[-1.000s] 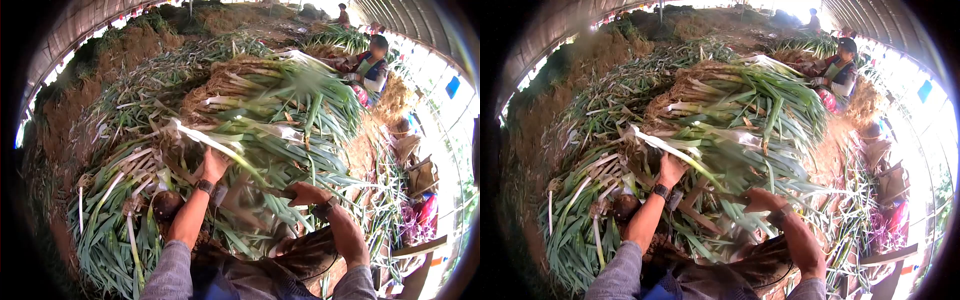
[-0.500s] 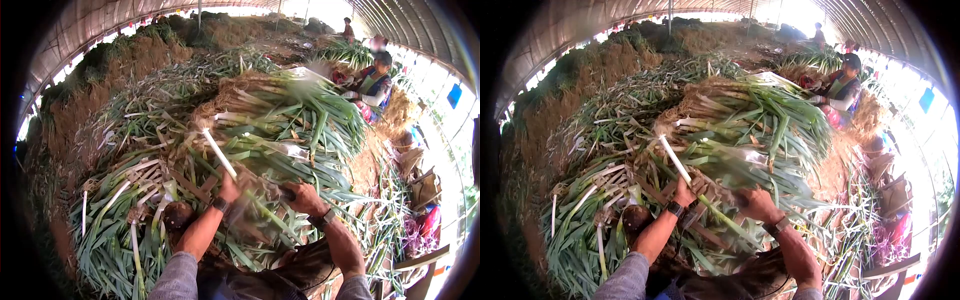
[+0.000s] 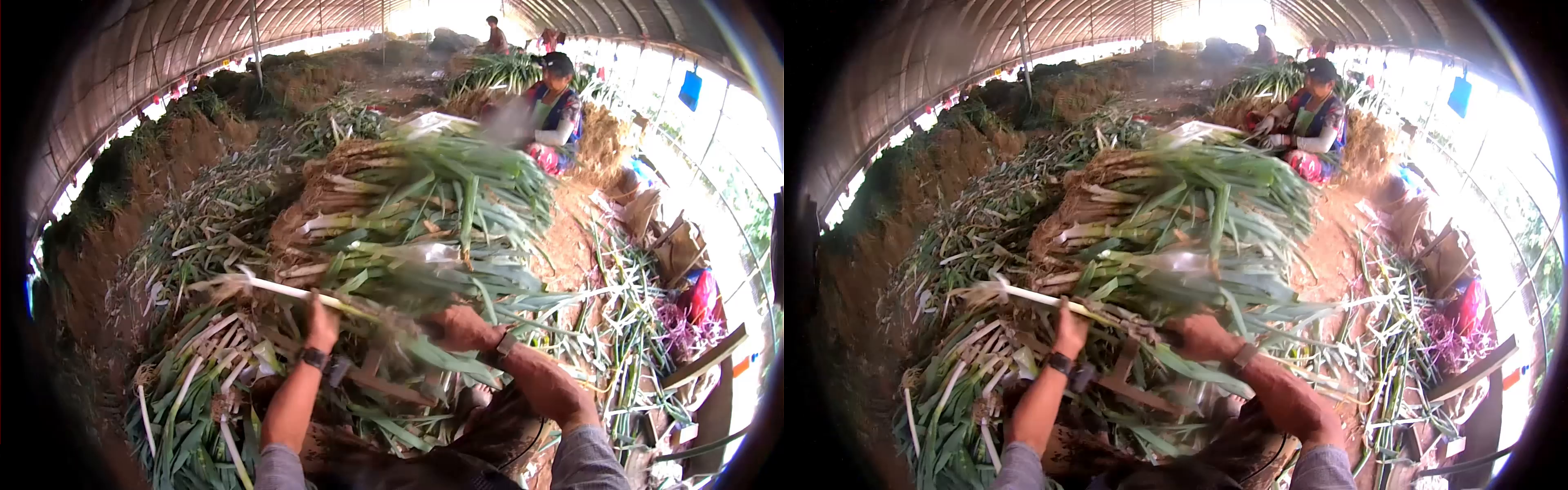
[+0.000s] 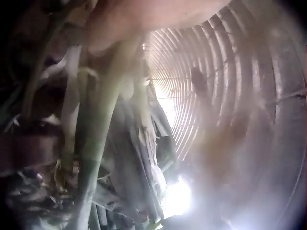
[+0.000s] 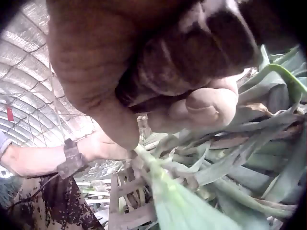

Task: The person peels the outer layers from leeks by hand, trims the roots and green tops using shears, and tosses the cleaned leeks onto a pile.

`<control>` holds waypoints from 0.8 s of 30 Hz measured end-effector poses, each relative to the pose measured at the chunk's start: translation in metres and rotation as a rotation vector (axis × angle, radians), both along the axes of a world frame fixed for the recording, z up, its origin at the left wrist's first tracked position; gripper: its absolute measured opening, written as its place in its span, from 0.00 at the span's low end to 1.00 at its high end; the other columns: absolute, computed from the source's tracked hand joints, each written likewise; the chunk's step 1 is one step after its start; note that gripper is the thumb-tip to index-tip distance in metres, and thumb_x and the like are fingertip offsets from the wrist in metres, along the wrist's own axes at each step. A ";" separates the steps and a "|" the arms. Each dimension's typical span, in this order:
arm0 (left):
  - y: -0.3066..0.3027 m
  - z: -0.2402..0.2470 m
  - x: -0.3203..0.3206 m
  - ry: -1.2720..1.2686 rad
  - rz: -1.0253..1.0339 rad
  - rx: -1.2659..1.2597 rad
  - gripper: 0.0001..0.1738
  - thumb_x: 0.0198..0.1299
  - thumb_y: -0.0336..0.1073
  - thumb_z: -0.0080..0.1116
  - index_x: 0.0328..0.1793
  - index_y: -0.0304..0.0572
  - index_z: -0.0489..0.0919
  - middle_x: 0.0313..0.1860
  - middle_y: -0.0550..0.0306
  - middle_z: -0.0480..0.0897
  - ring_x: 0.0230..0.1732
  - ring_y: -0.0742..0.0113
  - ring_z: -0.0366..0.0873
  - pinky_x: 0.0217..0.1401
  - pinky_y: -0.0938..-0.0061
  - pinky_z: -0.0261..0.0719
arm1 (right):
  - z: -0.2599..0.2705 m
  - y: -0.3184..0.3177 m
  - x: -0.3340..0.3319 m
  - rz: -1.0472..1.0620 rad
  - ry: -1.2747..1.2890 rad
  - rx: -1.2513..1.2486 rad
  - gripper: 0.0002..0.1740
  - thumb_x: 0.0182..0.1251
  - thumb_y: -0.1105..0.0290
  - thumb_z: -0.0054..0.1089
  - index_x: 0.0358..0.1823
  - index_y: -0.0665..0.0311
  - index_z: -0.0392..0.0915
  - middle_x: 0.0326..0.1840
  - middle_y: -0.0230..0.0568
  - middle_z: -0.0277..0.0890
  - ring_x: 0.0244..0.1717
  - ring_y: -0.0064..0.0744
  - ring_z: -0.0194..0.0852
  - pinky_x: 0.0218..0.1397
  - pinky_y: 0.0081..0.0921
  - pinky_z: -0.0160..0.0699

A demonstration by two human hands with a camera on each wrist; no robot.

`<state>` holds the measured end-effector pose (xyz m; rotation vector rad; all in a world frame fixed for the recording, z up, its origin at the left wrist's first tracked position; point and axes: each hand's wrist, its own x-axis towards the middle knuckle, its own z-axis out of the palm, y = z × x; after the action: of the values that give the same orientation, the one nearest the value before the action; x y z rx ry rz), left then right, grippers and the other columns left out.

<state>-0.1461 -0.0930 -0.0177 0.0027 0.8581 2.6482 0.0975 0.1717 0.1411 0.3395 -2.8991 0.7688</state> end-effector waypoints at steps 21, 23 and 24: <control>-0.458 0.350 -0.038 0.654 0.980 -2.075 0.24 0.70 0.51 0.54 0.51 0.32 0.76 0.28 0.50 0.80 0.25 0.58 0.78 0.27 0.61 0.74 | -0.010 0.038 0.005 -0.226 -0.174 -0.048 0.20 0.51 0.63 0.68 0.45 0.64 0.81 0.32 0.52 0.81 0.34 0.50 0.80 0.39 0.40 0.77; -0.529 0.258 -0.053 0.832 0.842 -2.345 0.19 0.68 0.45 0.55 0.46 0.31 0.78 0.28 0.42 0.81 0.29 0.45 0.81 0.31 0.54 0.76 | -0.008 0.043 0.001 -0.279 -0.027 -0.186 0.20 0.54 0.61 0.67 0.47 0.63 0.81 0.32 0.52 0.81 0.35 0.48 0.81 0.41 0.39 0.78; -0.472 0.249 0.000 0.746 0.625 -2.443 0.15 0.66 0.40 0.56 0.44 0.32 0.79 0.34 0.36 0.82 0.35 0.41 0.82 0.35 0.54 0.77 | 0.011 0.042 0.002 -0.338 -0.080 -0.179 0.21 0.54 0.63 0.68 0.49 0.62 0.81 0.32 0.51 0.81 0.33 0.47 0.81 0.40 0.37 0.78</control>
<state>-0.1463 -0.5653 0.2309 0.1041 3.6505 0.0180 0.0991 0.2138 0.1519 -0.1993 -2.8170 0.9866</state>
